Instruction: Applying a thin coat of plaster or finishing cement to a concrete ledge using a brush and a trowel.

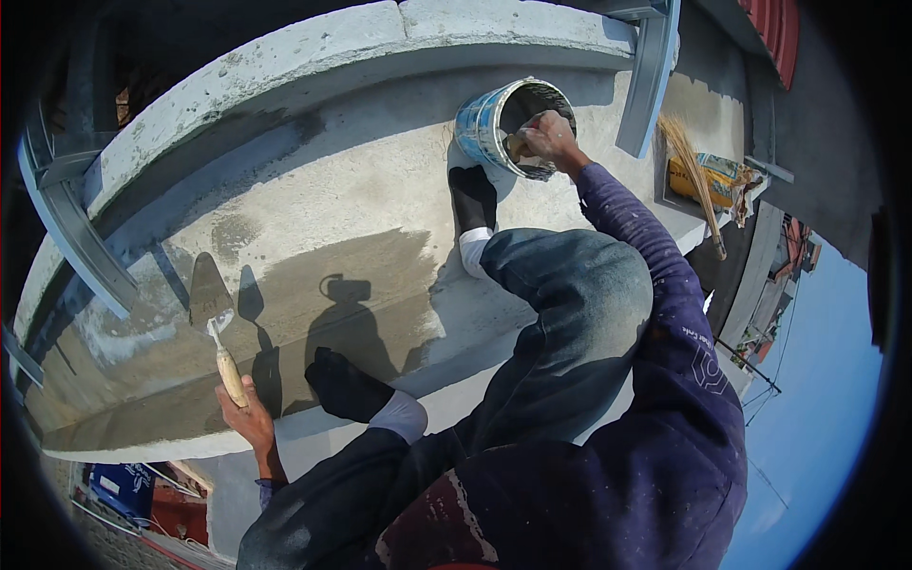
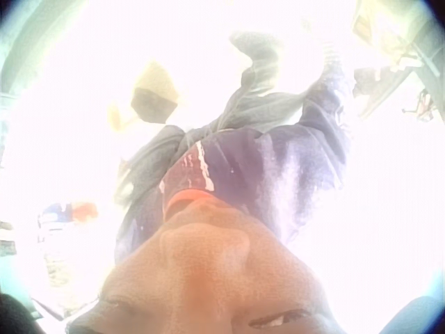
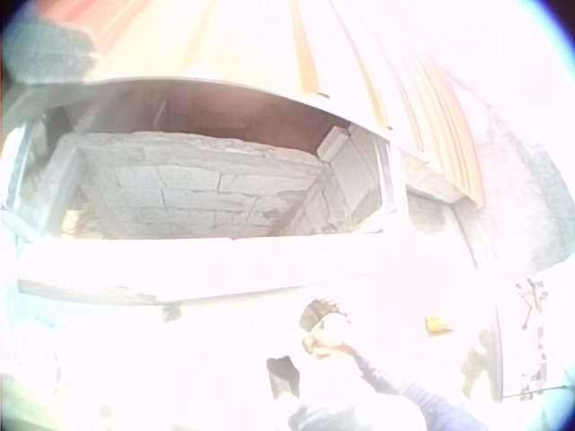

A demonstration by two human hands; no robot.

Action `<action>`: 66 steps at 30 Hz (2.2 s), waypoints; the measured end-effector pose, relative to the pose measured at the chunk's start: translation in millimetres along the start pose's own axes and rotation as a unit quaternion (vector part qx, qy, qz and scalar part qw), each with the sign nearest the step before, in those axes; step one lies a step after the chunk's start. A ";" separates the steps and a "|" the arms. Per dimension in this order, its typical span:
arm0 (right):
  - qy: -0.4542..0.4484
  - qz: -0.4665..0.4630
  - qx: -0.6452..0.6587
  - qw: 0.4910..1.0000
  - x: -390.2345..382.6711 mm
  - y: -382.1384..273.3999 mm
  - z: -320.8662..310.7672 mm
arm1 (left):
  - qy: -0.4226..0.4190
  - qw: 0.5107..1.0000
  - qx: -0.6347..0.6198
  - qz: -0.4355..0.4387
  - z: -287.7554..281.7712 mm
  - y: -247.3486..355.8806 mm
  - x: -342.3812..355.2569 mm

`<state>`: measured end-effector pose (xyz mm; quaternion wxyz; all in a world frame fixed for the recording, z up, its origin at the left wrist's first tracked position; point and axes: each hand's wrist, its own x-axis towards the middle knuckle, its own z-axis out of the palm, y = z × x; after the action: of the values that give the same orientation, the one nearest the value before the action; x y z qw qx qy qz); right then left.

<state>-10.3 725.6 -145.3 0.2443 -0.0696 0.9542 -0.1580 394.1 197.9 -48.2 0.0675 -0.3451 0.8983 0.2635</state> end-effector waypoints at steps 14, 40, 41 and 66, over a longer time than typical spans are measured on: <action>0.185 -0.036 0.037 0.981 3.0 8.0 -1.1 | -0.025 0.999 -0.021 -0.031 4.8 -0.1 12.2; 0.023 0.013 0.019 0.999 -8.9 -10.5 0.4 | -0.001 0.999 -0.033 -0.015 11.9 1.0 20.6; 0.010 0.040 0.079 0.996 -8.0 -20.1 -0.6 | -0.004 0.999 -0.033 -0.022 11.2 2.6 21.5; 0.126 -0.023 0.063 0.990 -3.1 -8.3 -8.8 | -0.013 0.999 -0.028 -0.030 7.8 -3.4 17.7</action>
<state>-11.5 720.8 -133.8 0.1224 -0.0557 0.9636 -0.2311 382.6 189.4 -61.7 0.0775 -0.3703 0.8787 0.2910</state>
